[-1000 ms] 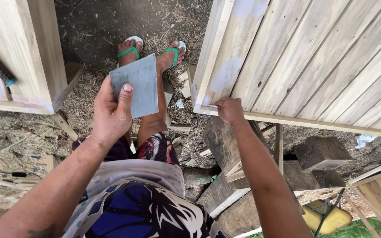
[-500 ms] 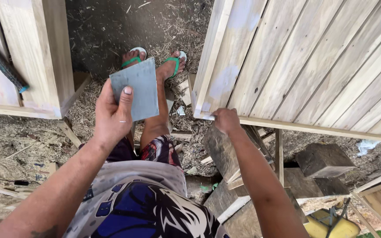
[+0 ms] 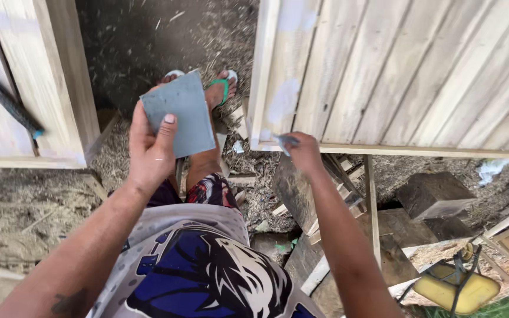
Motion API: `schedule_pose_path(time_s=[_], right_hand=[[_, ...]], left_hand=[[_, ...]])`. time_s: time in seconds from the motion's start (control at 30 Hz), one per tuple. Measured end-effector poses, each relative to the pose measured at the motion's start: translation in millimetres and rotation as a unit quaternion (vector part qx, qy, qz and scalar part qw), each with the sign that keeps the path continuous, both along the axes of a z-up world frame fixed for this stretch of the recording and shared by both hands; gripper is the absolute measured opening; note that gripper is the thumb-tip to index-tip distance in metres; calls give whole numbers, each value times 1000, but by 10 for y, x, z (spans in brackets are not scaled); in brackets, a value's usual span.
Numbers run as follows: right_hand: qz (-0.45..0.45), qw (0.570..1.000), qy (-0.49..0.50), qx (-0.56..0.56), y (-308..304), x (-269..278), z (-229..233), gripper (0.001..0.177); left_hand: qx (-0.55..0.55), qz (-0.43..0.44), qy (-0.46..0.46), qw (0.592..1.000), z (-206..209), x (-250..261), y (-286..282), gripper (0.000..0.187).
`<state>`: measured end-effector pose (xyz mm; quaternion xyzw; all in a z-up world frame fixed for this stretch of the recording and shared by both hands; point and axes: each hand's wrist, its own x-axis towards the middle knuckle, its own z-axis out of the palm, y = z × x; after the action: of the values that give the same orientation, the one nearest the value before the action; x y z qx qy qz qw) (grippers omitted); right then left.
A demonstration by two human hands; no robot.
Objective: The person applies wood putty to gaps in wooden slats using a spreader. They mix the putty on a flat sheet and press it into the joints across several wooden panels.
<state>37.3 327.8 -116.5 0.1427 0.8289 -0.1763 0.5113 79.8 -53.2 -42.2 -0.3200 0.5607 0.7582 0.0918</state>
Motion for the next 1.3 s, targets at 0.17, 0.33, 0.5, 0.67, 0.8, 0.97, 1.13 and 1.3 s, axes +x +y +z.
schedule_pose_path(time_s=[0.17, 0.33, 0.5, 0.67, 0.8, 0.97, 1.13, 1.3], right_hand=[[-507, 714, 209, -435, -392, -137, 1388, 34], [-299, 790, 373, -383, -927, -23, 2095, 34], [-31, 920, 293, -257, -873, 155, 2222, 38], [-542, 580, 252, -553, -361, -447, 2567, 50], [-525, 570, 282, -567, -388, -883, 2909, 75], [-496, 722, 293, -384, -986, -929, 2839, 76], [-562, 729, 201, -335, -1263, -1219, 2804, 72], [-492, 491, 306, -651, -1327, -1813, 2874, 80]], left_hand=[[98, -10, -26, 995, 560, -390, 543, 61], [40, -34, 147, 988, 1213, -804, 917, 54], [40, -88, 241, 966, 1821, -1018, 1019, 45], [157, -182, 118, 964, 2055, -1013, 1094, 38], [245, -194, 150, 938, 2145, -1010, 1506, 36], [332, -70, 128, 932, 2310, -1413, 1229, 37], [294, -129, 213, 923, 2516, -2088, 659, 37], [216, -266, 173, 923, 2408, -2374, 321, 36]])
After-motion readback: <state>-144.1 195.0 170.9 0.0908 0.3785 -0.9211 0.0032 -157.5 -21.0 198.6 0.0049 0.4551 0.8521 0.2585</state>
